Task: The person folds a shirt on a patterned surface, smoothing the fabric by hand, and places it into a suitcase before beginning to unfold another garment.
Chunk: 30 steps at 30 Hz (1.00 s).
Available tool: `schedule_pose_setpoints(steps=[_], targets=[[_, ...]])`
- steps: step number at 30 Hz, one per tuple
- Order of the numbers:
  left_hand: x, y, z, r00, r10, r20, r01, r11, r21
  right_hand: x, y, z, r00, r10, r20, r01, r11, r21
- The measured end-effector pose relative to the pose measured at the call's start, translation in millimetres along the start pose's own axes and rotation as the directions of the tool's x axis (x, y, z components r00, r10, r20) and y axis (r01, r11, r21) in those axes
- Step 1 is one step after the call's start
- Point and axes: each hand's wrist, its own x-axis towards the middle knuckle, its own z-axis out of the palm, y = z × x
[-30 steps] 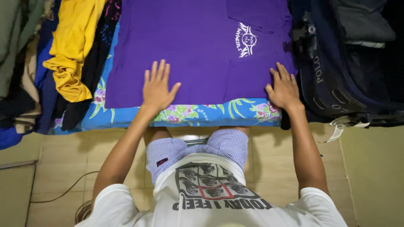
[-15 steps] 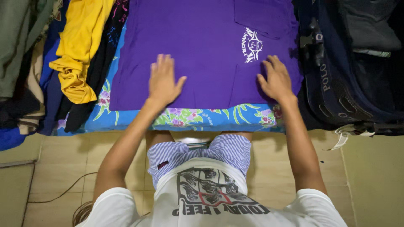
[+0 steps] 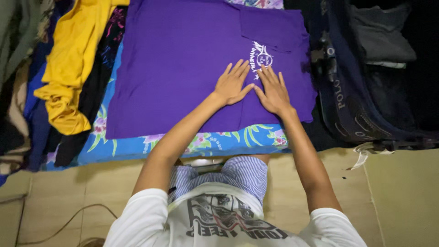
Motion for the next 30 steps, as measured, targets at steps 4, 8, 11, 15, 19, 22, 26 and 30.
schedule_pose_setpoints(steps=[4,8,11,15,19,22,26,30], targets=[[-22.5,-12.1,-19.5,0.999,0.042,0.019,-0.043,0.999,0.021,1.9,0.7,-2.7,1.0,-0.026,-0.007,0.026,1.0,-0.014],[-57.7,-45.7,-48.0,0.999,-0.024,0.034,0.022,0.999,0.043,0.8,-1.1,-5.4,1.0,-0.017,0.006,0.017,1.0,0.001],[-87.2,-75.1,-64.4,0.997,-0.081,0.013,0.08,0.994,0.08,0.5,-3.0,-5.4,1.0,-0.014,0.015,0.014,1.0,0.002],[-124.2,-108.7,-88.2,0.975,-0.218,-0.031,0.22,0.971,0.092,0.1,-3.1,-5.7,1.0,-0.021,0.0,0.021,1.0,0.015],[-149.1,-126.1,-106.3,0.956,-0.284,-0.071,0.29,0.952,0.095,0.7,-2.8,-4.9,1.0,-0.003,-0.008,0.004,0.999,0.034],[-160.7,-127.8,-112.0,0.945,-0.315,-0.082,0.321,0.944,0.075,-1.3,-1.8,-5.7,0.992,-0.03,-0.126,0.04,0.996,0.083],[-175.8,-124.1,-113.6,0.949,-0.28,-0.145,0.283,0.959,0.0,-8.7,-2.5,-7.1,0.976,0.009,-0.218,0.019,0.992,0.128],[-201.1,-115.2,-118.3,0.948,-0.209,-0.24,0.22,0.975,0.02,-34.4,-3.0,-12.4,0.959,-0.019,-0.282,0.045,0.995,0.086]])
